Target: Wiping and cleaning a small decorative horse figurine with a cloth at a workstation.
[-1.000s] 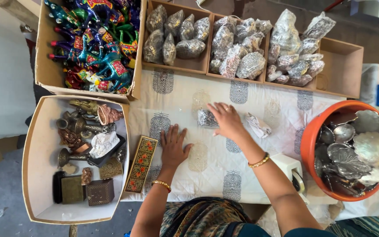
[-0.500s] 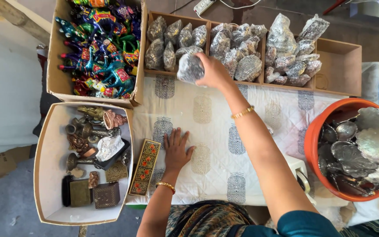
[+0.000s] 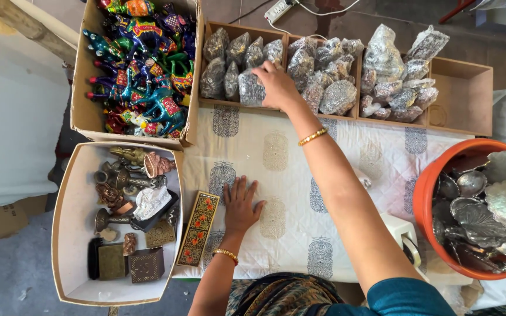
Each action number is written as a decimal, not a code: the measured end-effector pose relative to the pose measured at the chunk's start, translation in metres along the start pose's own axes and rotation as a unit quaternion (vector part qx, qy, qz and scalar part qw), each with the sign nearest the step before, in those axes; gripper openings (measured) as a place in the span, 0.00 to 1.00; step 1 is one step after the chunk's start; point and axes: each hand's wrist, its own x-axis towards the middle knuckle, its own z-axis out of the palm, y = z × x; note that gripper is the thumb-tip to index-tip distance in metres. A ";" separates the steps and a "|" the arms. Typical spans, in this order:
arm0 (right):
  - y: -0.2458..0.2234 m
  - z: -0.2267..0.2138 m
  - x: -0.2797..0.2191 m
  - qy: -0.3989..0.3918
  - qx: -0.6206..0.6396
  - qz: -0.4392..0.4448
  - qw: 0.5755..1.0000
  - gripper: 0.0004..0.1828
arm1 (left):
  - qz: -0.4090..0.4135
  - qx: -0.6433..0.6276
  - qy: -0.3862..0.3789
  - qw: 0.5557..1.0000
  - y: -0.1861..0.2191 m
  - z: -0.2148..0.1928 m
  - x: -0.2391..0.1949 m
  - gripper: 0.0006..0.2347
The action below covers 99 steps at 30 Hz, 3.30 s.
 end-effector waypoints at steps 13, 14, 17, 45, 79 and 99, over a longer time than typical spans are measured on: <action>0.004 0.011 -0.010 0.079 0.009 -0.006 0.997 0.56 | 0.001 0.008 -0.006 1.000 0.000 -0.001 0.000 0.26; 0.001 0.009 -0.013 0.080 -0.004 -0.002 0.997 0.57 | 0.003 0.012 -0.003 1.000 0.000 0.000 0.000 0.26; -0.009 0.007 -0.026 0.131 -0.016 -0.007 0.991 0.61 | 0.004 0.014 0.002 1.000 0.001 -0.002 0.001 0.26; -0.011 0.181 -0.382 0.055 0.044 0.120 0.990 0.38 | -0.013 -0.006 -0.056 0.998 0.001 -0.005 0.004 0.31; 0.045 0.163 -0.452 -0.033 0.166 0.068 0.983 0.28 | -0.138 -0.067 -0.286 0.946 0.037 -0.094 -0.096 0.22; 0.133 0.119 -0.340 0.199 0.102 0.306 0.925 0.17 | -0.039 -0.018 -0.042 0.998 0.015 -0.097 -0.111 0.20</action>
